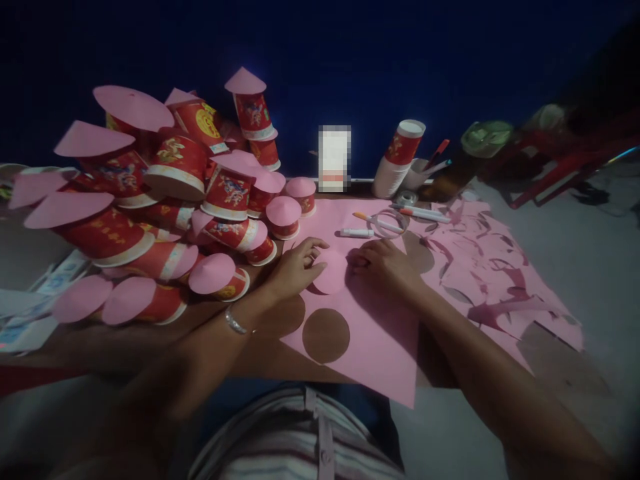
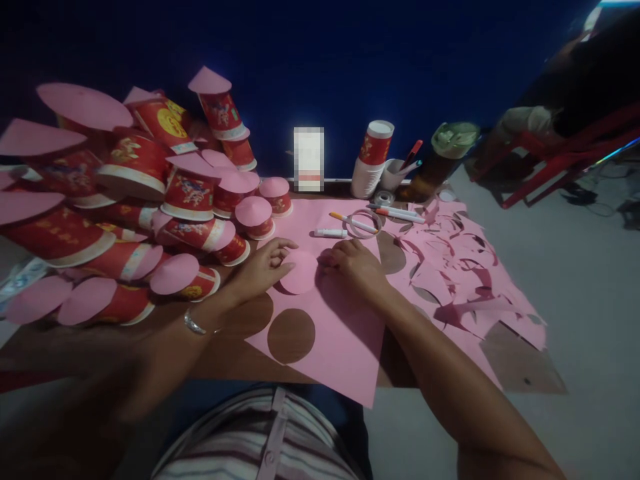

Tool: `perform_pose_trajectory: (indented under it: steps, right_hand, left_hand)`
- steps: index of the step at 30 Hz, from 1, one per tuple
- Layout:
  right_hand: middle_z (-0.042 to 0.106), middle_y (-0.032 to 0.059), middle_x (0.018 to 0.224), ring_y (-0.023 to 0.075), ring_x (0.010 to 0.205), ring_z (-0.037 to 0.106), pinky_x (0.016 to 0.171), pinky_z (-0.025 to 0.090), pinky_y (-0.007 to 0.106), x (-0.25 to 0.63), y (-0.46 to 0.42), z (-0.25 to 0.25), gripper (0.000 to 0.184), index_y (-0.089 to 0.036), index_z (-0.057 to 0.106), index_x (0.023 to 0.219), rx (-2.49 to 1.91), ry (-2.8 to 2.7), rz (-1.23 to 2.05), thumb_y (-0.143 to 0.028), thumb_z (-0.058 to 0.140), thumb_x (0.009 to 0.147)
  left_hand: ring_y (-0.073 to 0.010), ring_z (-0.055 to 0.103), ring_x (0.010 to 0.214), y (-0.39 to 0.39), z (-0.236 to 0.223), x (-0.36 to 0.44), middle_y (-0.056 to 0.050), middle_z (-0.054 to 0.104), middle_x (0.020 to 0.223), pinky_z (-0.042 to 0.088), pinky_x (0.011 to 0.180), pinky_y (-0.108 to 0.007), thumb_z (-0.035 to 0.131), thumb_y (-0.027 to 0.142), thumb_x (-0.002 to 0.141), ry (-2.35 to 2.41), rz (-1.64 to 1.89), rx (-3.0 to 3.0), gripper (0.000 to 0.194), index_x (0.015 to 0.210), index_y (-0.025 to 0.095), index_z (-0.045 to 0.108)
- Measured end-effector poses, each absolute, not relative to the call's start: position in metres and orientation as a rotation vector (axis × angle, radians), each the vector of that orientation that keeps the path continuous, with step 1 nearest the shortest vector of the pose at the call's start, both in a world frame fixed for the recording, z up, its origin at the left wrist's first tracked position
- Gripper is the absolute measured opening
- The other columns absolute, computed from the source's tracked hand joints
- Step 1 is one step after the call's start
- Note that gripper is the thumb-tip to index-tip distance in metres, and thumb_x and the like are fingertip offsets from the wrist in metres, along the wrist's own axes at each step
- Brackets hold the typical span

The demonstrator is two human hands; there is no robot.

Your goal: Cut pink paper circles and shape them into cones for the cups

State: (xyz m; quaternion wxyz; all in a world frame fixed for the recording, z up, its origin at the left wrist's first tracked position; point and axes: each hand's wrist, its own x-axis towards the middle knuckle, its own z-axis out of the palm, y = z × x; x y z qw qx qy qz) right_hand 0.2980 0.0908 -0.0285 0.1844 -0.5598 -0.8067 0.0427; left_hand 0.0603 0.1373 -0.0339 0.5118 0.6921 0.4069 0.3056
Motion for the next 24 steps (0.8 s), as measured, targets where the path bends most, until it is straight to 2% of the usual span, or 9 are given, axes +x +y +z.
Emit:
perform_pose_trajectory:
  steps: [5, 8, 11, 14, 16, 19, 22, 24]
  right_hand:
    - [0.070, 0.0100, 0.095, 0.0250, 0.093, 0.059, 0.082, 0.041, 0.035, 0.297, 0.089, -0.021, 0.026, -0.021, 0.074, 0.110, -1.664, -2.428, 0.067, -0.019, 0.053, 0.094]
    - [0.070, 0.0130, 0.093, 0.0276, 0.094, 0.058, 0.078, 0.038, 0.037, 0.306, 0.088, -0.015, 0.024, -0.017, 0.075, 0.097, -1.802, -2.474, -0.103, -0.013, 0.052, 0.093]
    - [0.070, 0.0155, 0.093, 0.0291, 0.094, 0.058, 0.079, 0.039, 0.038, 0.314, 0.090, -0.008, 0.021, -0.014, 0.073, 0.086, -1.904, -2.453, -0.203, -0.012, 0.053, 0.092]
    - [0.069, 0.0161, 0.106, 0.0300, 0.101, 0.056, 0.079, 0.041, 0.038, 0.313, 0.100, -0.003, 0.019, -0.014, 0.072, 0.101, -1.862, -2.380, -0.199, -0.019, 0.055, 0.093]
    - [0.066, 0.0174, 0.116, 0.0312, 0.108, 0.054, 0.083, 0.043, 0.039, 0.308, 0.112, -0.003, 0.024, -0.013, 0.071, 0.111, -1.815, -2.338, -0.198, -0.022, 0.057, 0.094]
    - [0.067, 0.0193, 0.116, 0.0321, 0.111, 0.054, 0.092, 0.041, 0.042, 0.298, 0.131, -0.004, 0.025, -0.011, 0.071, 0.112, -1.781, -2.333, -0.127, -0.016, 0.055, 0.093]
    - [0.070, 0.0186, 0.111, 0.0301, 0.106, 0.059, 0.091, 0.042, 0.041, 0.292, 0.140, -0.004, 0.027, -0.010, 0.073, 0.108, -1.757, -2.313, -0.090, -0.010, 0.050, 0.093]
    - [0.071, 0.0170, 0.110, 0.0282, 0.102, 0.062, 0.089, 0.044, 0.039, 0.291, 0.136, -0.003, 0.028, -0.011, 0.071, 0.112, -1.716, -2.243, -0.051, -0.013, 0.050, 0.095]
  left_hand:
    - [-0.0103, 0.053, 0.061, 0.138, -0.032, 0.056, 0.003, 0.057, 0.079, 0.042, 0.060, -0.023, 0.062, 0.022, 0.078, 1.088, 0.584, 1.898, 0.035, 0.112, 0.020, 0.057]
    - [-0.0127, 0.056, 0.063, 0.140, -0.028, 0.056, 0.000, 0.062, 0.085, 0.046, 0.064, -0.027, 0.063, 0.022, 0.077, 1.179, 0.523, 2.004, 0.035, 0.112, 0.021, 0.059]
    - [-0.0204, 0.064, 0.083, 0.140, -0.030, 0.056, -0.005, 0.068, 0.100, 0.050, 0.079, -0.034, 0.063, 0.021, 0.078, 1.196, 0.512, 2.154, 0.035, 0.113, 0.022, 0.061]
    - [-0.0261, 0.063, 0.105, 0.139, -0.035, 0.058, -0.009, 0.068, 0.116, 0.047, 0.092, -0.039, 0.061, 0.019, 0.081, 1.195, 0.520, 2.351, 0.034, 0.116, 0.023, 0.061]
    - [-0.0279, 0.063, 0.105, 0.136, -0.036, 0.060, -0.010, 0.067, 0.120, 0.047, 0.091, -0.041, 0.060, 0.021, 0.084, 1.257, 0.467, 2.476, 0.035, 0.120, 0.023, 0.060]
    - [-0.0305, 0.065, 0.097, 0.131, -0.029, 0.062, -0.011, 0.066, 0.118, 0.049, 0.081, -0.042, 0.062, 0.030, 0.087, 1.404, 0.354, 2.622, 0.037, 0.123, 0.023, 0.060]
    - [-0.0313, 0.065, 0.096, 0.127, -0.017, 0.062, -0.013, 0.063, 0.117, 0.049, 0.077, -0.042, 0.065, 0.033, 0.085, 1.472, 0.350, 2.684, 0.035, 0.118, 0.020, 0.064]
    - [-0.0284, 0.064, 0.096, 0.128, -0.009, 0.062, -0.012, 0.062, 0.118, 0.050, 0.079, -0.040, 0.067, 0.032, 0.085, 1.444, 0.496, 2.622, 0.035, 0.118, 0.020, 0.063]
